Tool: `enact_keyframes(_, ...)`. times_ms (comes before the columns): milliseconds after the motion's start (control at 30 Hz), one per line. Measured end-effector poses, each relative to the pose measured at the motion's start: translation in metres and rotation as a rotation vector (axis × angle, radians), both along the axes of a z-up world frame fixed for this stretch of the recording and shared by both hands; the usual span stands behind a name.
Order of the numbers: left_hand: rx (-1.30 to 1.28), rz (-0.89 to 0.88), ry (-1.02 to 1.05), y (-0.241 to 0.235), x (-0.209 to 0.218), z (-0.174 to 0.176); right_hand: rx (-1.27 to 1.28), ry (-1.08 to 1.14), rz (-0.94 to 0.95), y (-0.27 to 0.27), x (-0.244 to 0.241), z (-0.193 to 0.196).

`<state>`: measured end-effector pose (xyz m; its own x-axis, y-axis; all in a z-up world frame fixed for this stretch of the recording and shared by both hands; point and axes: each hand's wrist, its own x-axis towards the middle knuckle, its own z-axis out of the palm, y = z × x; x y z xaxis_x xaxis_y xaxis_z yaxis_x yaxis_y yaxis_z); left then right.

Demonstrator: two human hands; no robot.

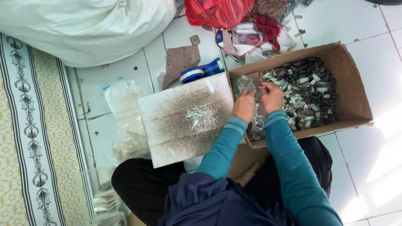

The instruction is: Sorting, counting, and packaging small metal components into plastic bags on a workshop floor.

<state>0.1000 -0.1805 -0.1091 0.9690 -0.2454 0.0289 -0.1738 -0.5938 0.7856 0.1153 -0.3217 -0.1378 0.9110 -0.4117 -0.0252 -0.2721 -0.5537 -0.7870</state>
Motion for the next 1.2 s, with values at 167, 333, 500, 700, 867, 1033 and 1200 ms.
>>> enact_keyframes(167, 0.3, -0.147, 0.27, -0.009, 0.012, -0.025, -0.308, 0.274, 0.159, 0.025, 0.0, 0.008)
enact_keyframes(333, 0.293, -0.145, 0.287, -0.007, 0.015, -0.013, -0.28, 0.28, 0.241, 0.013, -0.007, -0.026)
enact_keyframes(500, 0.312, -0.126, 0.216, -0.002, 0.001, 0.004, -0.159, 0.261, 0.197, 0.016, -0.023, -0.01)
enact_keyframes(700, 0.092, -0.057, 0.137, 0.014, -0.015, 0.03, 0.254, 0.05, 0.086, 0.026, -0.044, 0.029)
enact_keyframes(867, -0.562, 0.18, 0.343, 0.057, -0.047, 0.094, 0.527, -0.196, 0.12, 0.091, -0.077, 0.123)
enact_keyframes(1033, -0.632, 0.363, 0.23, 0.119, -0.084, 0.119, 0.532, -0.17, 0.205, 0.145, -0.088, 0.14)
enact_keyframes(1200, -0.574, 0.504, 0.149, 0.181, -0.107, 0.102, 0.388, -0.099, 0.367, 0.202, -0.093, 0.141)
